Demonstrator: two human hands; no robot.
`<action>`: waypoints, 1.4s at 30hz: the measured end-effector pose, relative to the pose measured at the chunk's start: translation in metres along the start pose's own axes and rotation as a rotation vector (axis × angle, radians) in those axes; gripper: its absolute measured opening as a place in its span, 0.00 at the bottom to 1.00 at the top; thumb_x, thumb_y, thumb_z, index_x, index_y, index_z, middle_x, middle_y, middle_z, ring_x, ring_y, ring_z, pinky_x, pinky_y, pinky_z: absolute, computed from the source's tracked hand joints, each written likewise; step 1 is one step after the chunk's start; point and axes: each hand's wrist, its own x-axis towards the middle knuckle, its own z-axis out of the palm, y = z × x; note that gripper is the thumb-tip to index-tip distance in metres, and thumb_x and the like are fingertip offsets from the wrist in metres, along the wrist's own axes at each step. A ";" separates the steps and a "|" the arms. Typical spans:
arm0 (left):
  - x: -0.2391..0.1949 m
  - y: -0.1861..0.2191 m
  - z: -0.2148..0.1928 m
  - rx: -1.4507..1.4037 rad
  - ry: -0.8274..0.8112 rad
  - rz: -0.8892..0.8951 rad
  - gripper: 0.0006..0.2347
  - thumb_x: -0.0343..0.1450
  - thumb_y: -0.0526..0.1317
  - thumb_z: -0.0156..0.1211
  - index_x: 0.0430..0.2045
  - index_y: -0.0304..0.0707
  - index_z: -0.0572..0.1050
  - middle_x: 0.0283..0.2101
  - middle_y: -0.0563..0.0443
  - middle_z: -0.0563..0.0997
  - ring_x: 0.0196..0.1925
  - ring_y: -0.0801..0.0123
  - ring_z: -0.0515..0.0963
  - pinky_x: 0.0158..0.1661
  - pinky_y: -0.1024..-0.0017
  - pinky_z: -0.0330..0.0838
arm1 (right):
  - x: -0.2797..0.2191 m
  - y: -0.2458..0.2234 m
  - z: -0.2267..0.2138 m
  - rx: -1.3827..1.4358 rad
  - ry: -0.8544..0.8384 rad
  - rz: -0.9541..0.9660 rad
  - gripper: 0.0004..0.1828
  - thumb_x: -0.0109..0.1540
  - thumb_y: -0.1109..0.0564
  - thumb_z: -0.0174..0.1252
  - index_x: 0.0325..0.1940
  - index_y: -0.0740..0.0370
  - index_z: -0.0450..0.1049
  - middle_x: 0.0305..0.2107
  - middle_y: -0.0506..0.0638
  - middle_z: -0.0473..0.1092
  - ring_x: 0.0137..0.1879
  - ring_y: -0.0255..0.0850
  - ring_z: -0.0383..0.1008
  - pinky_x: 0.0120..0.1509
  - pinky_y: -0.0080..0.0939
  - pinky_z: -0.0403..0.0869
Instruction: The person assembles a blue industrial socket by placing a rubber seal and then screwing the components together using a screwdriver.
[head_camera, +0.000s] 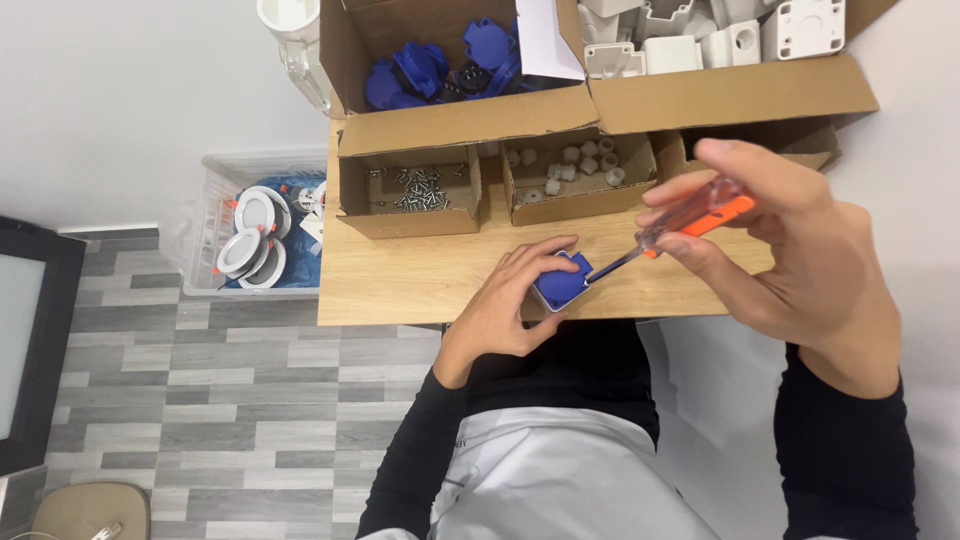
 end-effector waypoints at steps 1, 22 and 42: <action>0.000 -0.001 -0.001 0.000 0.000 0.000 0.26 0.68 0.33 0.68 0.63 0.47 0.70 0.77 0.44 0.70 0.77 0.49 0.73 0.73 0.52 0.61 | 0.001 -0.001 0.001 0.000 0.000 0.000 0.33 0.72 0.73 0.60 0.77 0.74 0.52 0.55 0.76 0.75 0.54 0.60 0.88 0.58 0.46 0.90; -0.004 -0.005 0.000 -0.034 0.023 0.036 0.25 0.70 0.35 0.73 0.62 0.47 0.71 0.73 0.47 0.75 0.74 0.51 0.74 0.73 0.56 0.68 | 0.006 0.017 0.014 -0.524 0.078 0.121 0.43 0.65 0.45 0.89 0.71 0.66 0.70 0.48 0.49 0.81 0.42 0.37 0.83 0.44 0.34 0.73; -0.005 -0.012 0.001 -0.054 0.024 0.035 0.26 0.70 0.37 0.75 0.63 0.49 0.71 0.73 0.47 0.75 0.73 0.52 0.75 0.73 0.56 0.67 | 0.015 0.012 0.006 -0.273 0.028 0.039 0.39 0.64 0.57 0.86 0.70 0.65 0.70 0.42 0.53 0.81 0.50 0.41 0.84 0.57 0.36 0.76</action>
